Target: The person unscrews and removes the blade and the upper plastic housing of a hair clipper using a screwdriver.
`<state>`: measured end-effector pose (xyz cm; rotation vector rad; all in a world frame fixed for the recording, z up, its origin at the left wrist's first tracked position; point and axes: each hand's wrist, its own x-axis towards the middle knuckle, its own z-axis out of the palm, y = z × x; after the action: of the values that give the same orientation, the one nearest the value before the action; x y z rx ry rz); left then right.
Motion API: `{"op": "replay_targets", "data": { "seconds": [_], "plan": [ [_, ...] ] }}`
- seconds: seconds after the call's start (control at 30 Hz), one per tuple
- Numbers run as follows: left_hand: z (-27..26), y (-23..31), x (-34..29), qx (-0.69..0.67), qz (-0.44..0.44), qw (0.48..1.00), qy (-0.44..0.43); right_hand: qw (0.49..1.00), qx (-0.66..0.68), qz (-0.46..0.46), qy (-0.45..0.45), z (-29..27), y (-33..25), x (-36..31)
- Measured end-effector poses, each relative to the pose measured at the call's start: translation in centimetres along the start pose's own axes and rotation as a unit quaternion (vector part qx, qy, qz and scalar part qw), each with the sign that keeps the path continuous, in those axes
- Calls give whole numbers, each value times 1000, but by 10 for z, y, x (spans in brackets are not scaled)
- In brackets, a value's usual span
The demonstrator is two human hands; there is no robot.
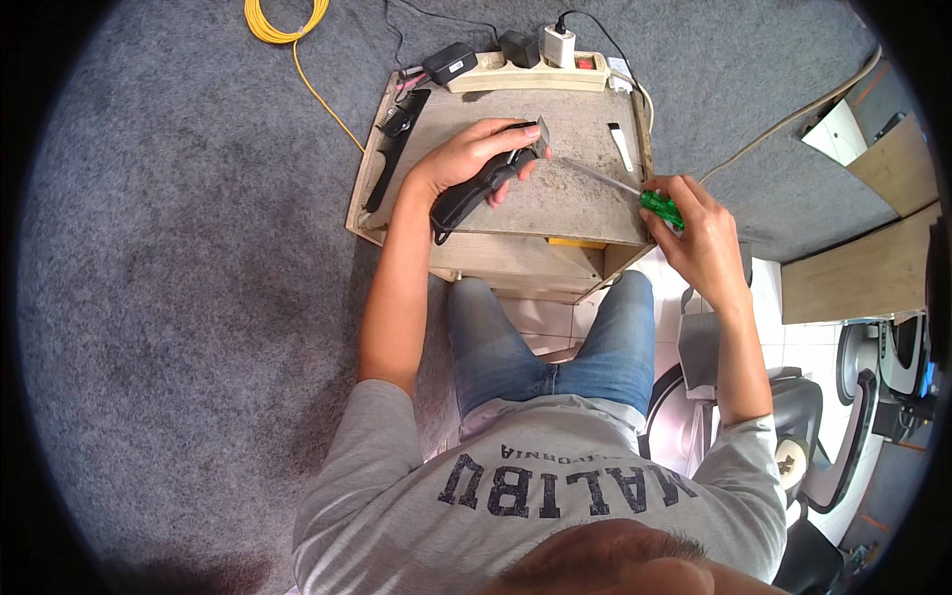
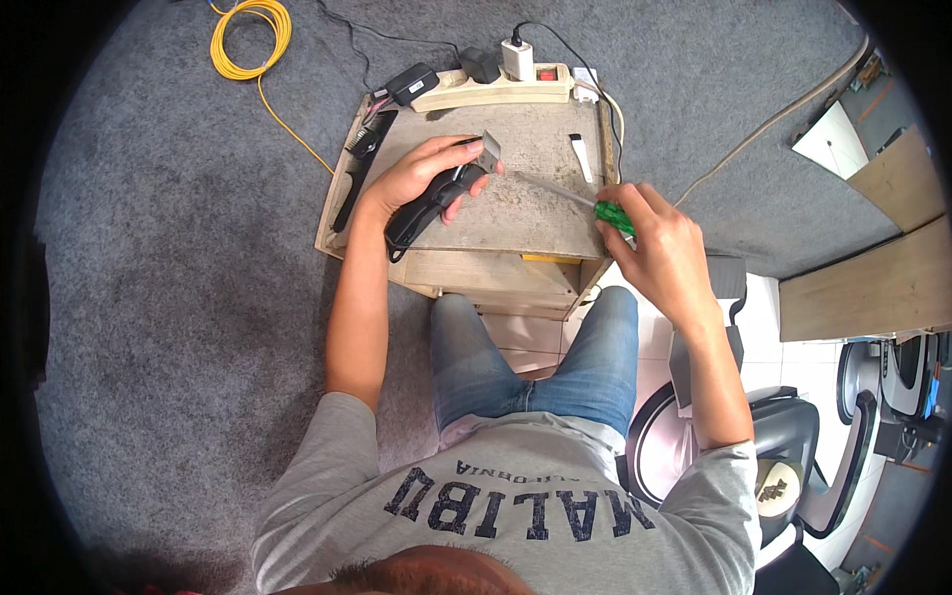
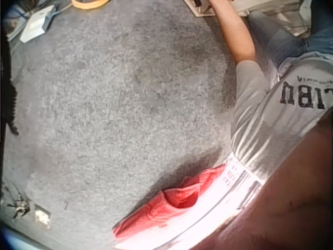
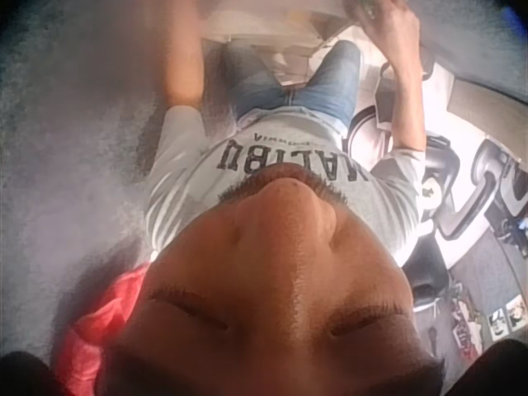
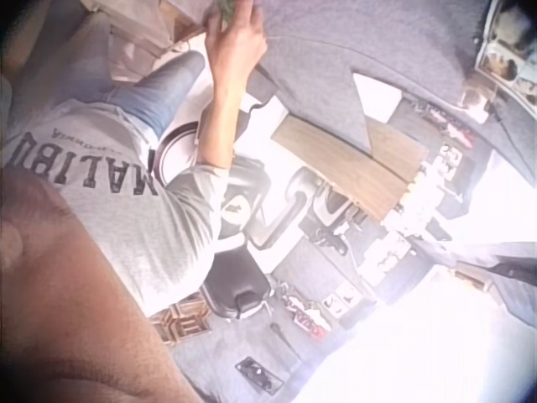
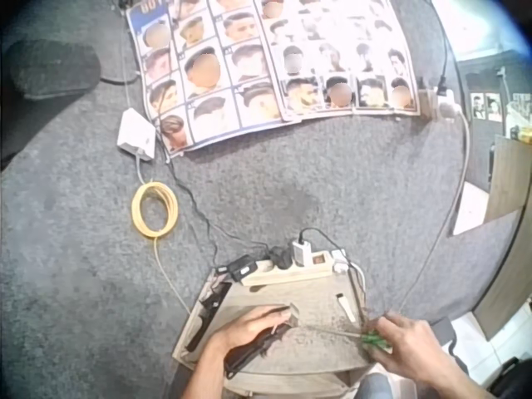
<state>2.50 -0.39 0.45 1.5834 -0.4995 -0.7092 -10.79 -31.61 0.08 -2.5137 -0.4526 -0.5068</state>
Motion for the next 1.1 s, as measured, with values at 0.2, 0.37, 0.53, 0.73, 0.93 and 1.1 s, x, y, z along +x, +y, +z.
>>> {"op": "replay_targets", "data": {
  "seconds": [0.2, 0.37, 0.53, 0.73, 0.93, 1.1],
  "plan": [
    [0, -1, -1, 7, -9, 1000, 5, 998, 56, 24, -23, 2, -7, -1],
    [1, 0, 0, -3, -10, 1000, 1, 991, 132, 7, 2, 10, -3, 2],
    [-1, -4, 1, -11, -5, 1000, 1, 986, 162, 29, -17, 10, -4, 4],
    [-3, -6, 2, -11, -4, 1000, 1, 985, 173, 17, -15, 13, -5, 6],
    [-1, -2, 1, -8, -5, 1000, 0, 984, 175, 15, -15, 11, -5, 7],
    [0, 1, -1, -11, -16, 1000, 4, 985, 171, 11, -12, 12, -5, 7]
  ]
}}
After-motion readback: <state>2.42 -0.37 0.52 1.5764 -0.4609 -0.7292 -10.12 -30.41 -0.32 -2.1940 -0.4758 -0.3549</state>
